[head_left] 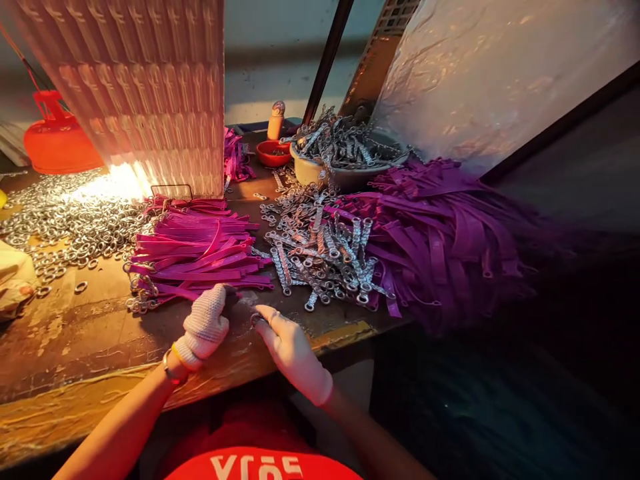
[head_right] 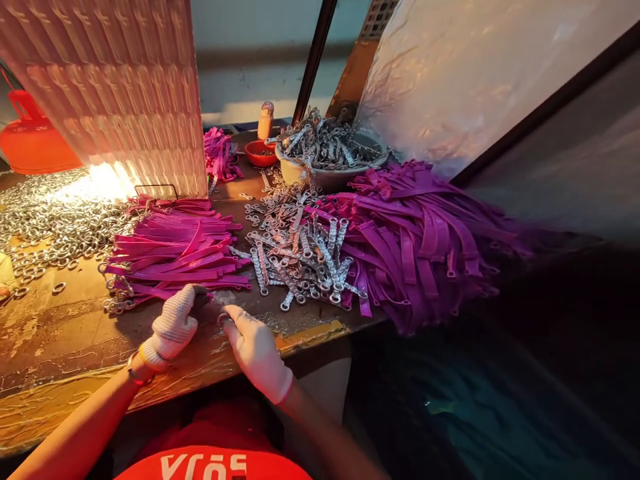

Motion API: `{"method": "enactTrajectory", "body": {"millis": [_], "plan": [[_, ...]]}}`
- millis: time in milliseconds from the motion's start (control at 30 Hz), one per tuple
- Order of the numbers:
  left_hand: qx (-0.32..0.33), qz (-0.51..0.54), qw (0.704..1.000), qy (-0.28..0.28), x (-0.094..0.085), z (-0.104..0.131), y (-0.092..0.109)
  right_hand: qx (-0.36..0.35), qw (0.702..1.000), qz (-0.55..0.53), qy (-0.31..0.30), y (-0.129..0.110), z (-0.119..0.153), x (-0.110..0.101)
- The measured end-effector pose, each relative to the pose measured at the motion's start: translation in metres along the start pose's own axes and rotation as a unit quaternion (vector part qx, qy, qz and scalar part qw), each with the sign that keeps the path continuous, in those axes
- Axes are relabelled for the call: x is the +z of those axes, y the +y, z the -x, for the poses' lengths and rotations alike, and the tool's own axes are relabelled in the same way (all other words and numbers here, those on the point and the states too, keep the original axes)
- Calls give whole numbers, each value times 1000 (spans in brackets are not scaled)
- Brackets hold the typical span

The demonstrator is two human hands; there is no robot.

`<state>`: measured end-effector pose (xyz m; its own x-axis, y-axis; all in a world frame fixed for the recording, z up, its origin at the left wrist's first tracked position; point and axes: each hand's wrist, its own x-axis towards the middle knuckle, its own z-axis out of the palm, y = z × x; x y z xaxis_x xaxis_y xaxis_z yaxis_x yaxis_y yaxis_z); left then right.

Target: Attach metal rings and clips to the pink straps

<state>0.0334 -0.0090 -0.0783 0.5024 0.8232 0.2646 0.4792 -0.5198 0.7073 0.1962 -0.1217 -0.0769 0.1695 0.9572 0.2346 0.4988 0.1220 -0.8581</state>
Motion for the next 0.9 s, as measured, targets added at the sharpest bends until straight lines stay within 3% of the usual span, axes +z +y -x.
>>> {"method": "enactTrajectory", "body": {"millis": [100, 233, 367, 467, 567, 667, 733, 833, 900], "plan": [[-117, 155, 981, -9, -26, 20, 14, -63, 997, 28, -21, -7, -6, 2], [-190, 221, 954, -71, -46, 37, 26, -97, 980, 139, -108, -23, -15, 13], [-229, 201, 948, -96, -45, 46, 21, -96, 928, 307, -189, -41, -19, 19], [-242, 171, 945, -140, -40, 50, 17, -120, 890, 386, -211, -45, -17, 19], [-193, 92, 964, -161, -34, 52, 18, -131, 868, 427, -218, -39, -15, 17], [-115, -14, 984, -137, -23, 58, 20, -114, 876, 409, -229, -31, -16, 15], [-108, -56, 981, -154, -12, 64, 22, -88, 893, 385, -215, -31, -19, 16], [-121, -16, 970, -212, 5, 71, 26, -61, 923, 347, -159, -42, -24, 18], [-131, 39, 968, -209, 10, 71, 28, -74, 934, 324, -134, -51, -28, 17]]}}
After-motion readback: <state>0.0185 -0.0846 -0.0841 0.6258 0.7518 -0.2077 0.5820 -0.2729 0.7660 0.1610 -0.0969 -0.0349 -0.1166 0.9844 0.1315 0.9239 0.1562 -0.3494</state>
